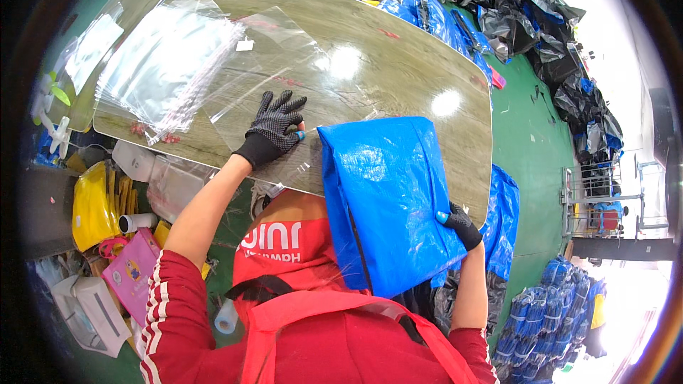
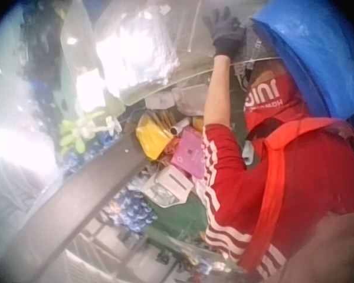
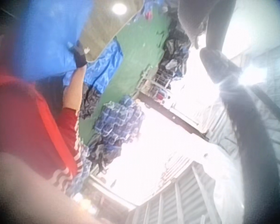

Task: The person folds a blue and black tarp, places it into a clear plastic bag, and seals the bag with a twist tie. The process is repeated for multiple tarps on a workbench in a warehouse.

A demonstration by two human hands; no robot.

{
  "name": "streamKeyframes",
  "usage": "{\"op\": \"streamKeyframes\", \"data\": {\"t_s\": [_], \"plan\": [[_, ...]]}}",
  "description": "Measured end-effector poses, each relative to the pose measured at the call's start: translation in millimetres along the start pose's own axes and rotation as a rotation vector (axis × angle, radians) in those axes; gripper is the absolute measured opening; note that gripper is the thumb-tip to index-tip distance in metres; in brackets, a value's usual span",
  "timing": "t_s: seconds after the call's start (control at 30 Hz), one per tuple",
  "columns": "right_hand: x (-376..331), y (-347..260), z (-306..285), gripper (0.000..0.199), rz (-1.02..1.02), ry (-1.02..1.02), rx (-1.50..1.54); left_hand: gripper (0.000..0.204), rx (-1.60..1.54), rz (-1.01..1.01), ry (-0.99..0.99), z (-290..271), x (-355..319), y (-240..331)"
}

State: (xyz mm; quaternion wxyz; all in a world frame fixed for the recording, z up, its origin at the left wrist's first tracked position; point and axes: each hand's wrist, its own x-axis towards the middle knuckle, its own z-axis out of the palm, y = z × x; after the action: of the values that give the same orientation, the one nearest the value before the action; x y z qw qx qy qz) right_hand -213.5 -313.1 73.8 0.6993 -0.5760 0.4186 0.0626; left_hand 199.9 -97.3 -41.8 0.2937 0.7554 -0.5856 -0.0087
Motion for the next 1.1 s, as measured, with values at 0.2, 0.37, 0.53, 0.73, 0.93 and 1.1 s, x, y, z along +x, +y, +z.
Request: {"op": "streamKeyframes", "data": {"t_s": [0.2,0.37,0.53,0.73,0.93,1.1], "plan": [[-3,-3,1,0.076,0.027,0.009,0.07,0.017,-0.12,-0.047,0.074,3,-1,2],[-2,-10,-7,0.074,0.011,0.044,-0.003,0.02,-0.158,-0.099,0.066,0,3,6],[7,-22,79,0.074,-0.018,0.017,0.085,0.021,-0.501,-0.245,-0.131,-36,23,14],[40,12,170,0.055,-0.695,0.076,-0.624,0.017,-0.309,-0.045,-0.161,-79,15,23],[172,-46,91,0.054,-0.351,-0.149,0.445,0.026,-0.253,-0.09,-0.011,-73,-10,39],[217,-79,103,0.041,-0.196,-0.309,0.131,0.035,-0.269,-0.221,-0.042,-74,-14,49]]}}
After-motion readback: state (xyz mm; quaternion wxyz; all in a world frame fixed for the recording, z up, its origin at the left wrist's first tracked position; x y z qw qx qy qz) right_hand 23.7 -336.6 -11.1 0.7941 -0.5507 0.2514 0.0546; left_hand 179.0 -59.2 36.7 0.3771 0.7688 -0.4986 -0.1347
